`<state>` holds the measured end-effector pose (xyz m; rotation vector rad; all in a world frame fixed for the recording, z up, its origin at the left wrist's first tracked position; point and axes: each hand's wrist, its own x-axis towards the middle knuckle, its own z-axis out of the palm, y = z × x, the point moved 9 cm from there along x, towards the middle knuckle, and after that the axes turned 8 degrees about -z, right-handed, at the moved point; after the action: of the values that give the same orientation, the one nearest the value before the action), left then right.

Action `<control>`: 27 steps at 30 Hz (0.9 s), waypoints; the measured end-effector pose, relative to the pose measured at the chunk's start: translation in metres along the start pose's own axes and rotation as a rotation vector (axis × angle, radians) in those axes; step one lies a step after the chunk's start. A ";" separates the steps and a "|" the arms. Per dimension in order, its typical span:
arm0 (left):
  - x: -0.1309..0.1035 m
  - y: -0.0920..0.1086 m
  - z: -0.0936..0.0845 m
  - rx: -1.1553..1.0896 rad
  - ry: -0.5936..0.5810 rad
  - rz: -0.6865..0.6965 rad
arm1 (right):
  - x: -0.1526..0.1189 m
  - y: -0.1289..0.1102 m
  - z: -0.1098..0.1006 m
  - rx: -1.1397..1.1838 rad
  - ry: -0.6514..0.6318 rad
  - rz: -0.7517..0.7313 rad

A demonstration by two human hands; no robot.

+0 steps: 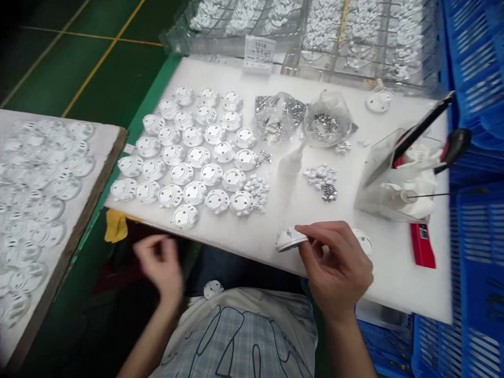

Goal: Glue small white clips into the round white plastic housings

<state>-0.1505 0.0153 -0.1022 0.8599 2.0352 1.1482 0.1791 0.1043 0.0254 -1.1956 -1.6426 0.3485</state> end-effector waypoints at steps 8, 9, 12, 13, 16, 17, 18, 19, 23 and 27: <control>-0.066 -0.019 0.031 0.235 -0.698 0.103 | -0.003 0.004 -0.004 0.013 0.067 0.016; -0.071 -0.016 0.031 0.255 -0.777 0.117 | -0.003 0.005 -0.003 0.014 0.064 0.024; -0.076 -0.013 0.026 0.322 -0.914 0.118 | -0.004 0.007 -0.002 -0.007 0.048 0.065; -0.076 -0.013 0.025 0.340 -0.935 0.108 | -0.004 0.006 -0.002 -0.017 0.051 0.067; -0.074 -0.017 0.026 0.384 -0.976 0.064 | -0.003 0.003 -0.003 -0.041 0.068 0.053; -0.073 -0.019 0.028 0.397 -0.986 0.051 | -0.003 0.002 -0.002 -0.042 0.064 0.054; -0.071 -0.020 0.030 0.410 -0.995 0.041 | -0.003 0.002 -0.001 -0.042 0.055 0.061; -0.069 -0.021 0.032 0.423 -1.002 0.033 | -0.003 0.003 0.000 -0.041 0.044 0.071; -0.061 -0.011 0.026 0.452 -1.000 0.019 | -0.004 0.005 -0.002 -0.033 0.057 0.070; -0.053 0.035 -0.011 0.337 -0.880 0.086 | -0.004 0.005 -0.004 -0.031 0.086 0.015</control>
<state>-0.1207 -0.0175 -0.0554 1.3307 1.4511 0.3268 0.1856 0.1024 0.0214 -1.2301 -1.5704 0.2787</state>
